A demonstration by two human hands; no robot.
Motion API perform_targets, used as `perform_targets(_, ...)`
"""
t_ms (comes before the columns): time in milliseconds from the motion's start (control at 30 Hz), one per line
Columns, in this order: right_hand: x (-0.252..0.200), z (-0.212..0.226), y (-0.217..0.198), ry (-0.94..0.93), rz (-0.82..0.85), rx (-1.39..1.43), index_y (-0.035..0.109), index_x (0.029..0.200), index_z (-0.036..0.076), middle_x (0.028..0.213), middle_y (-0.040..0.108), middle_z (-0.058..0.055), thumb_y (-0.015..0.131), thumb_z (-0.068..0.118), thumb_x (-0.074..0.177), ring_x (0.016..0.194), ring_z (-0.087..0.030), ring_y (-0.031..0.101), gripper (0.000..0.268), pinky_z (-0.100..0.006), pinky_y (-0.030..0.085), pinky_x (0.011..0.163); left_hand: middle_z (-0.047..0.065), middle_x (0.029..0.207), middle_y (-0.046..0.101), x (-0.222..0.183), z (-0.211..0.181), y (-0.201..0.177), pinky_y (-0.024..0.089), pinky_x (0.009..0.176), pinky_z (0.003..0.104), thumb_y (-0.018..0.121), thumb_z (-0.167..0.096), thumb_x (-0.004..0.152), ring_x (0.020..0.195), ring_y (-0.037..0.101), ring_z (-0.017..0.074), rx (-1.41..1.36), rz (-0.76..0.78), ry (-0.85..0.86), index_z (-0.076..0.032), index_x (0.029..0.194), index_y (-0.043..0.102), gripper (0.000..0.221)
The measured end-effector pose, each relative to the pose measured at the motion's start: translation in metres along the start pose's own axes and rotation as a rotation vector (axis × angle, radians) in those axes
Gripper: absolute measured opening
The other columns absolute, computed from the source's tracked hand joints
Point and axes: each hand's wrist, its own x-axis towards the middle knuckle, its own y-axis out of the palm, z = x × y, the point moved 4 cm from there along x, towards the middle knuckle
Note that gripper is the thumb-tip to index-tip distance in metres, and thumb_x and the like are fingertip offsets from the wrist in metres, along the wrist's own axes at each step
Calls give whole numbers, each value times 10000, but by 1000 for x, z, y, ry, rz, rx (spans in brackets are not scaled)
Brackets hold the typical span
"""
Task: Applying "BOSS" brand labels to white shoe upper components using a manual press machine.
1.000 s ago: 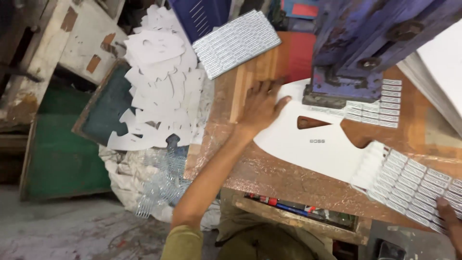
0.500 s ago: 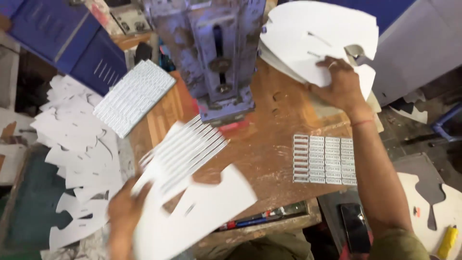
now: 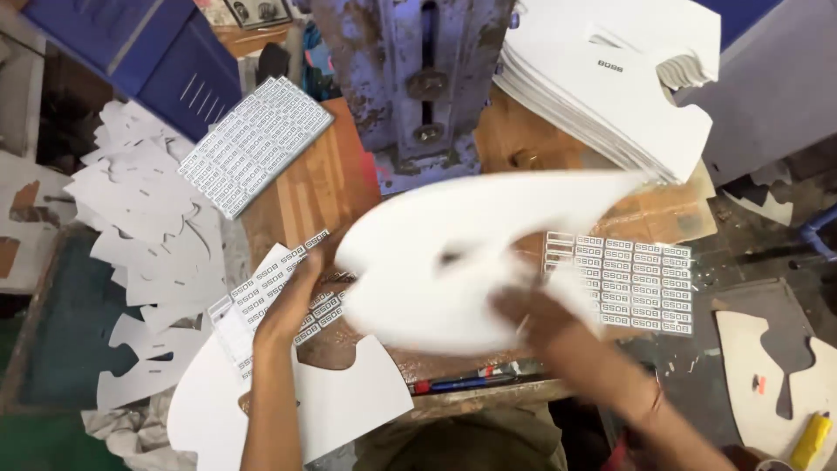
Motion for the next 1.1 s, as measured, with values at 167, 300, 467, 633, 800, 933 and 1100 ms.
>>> perform_targets(167,-22,18,25,241,418,390,648,1367,96,1493,547,-111,739,343,865,1419,-306,431,567,-441,349,1151,200,1486,444,11,-13,71,385,1085,518,749,-724,745,1381,423,423,1042,20,25,-86,1531,416,1066)
perform_targets(300,25,-36,59,178,98,-5,559,1344,69,1533,456,-180,685,458,927,1478,-373,371,585,-475,331,1209,186,1376,510,17,2,86,410,942,549,772,-747,653,1292,510,415,1206,-219,224,-20,1438,479,1110)
perform_targets(467,97,-66,82,-17,-38,-168,451,1503,23,1596,386,-255,602,523,961,1492,-460,315,752,-533,269,1203,215,1312,544,85,-4,45,414,993,549,836,-681,701,1189,541,425,1309,-343,478,1,1318,581,954)
perform_targets(633,103,-72,68,16,-78,-125,488,1476,-9,1564,412,-262,610,503,992,1487,-462,332,716,-525,276,1227,199,1259,589,114,-16,44,426,1011,509,865,-579,660,1199,543,396,1149,-205,327,-54,1264,650,828)
perform_targets(800,67,-59,33,67,-124,-63,515,1464,-28,1582,443,-232,655,427,989,1500,-411,373,672,-537,277,1242,203,1303,579,105,-23,65,404,1088,523,839,-596,709,1273,521,392,1174,-137,189,-94,1256,684,758)
perform_targets(933,-17,-71,-24,592,-321,93,476,1443,-40,1402,548,-238,845,310,810,1297,-387,523,812,-464,435,1093,303,1453,418,81,-2,67,291,1063,660,740,-635,784,1334,344,516,1396,-310,281,-105,1321,640,761)
perform_targets(1100,-217,-193,-11,1139,-408,732,683,1311,-29,1182,719,-136,801,238,901,1004,-154,637,504,-277,509,857,274,1580,336,47,19,76,245,1176,674,610,-538,1004,1481,245,491,1355,-244,380,-84,1462,569,645)
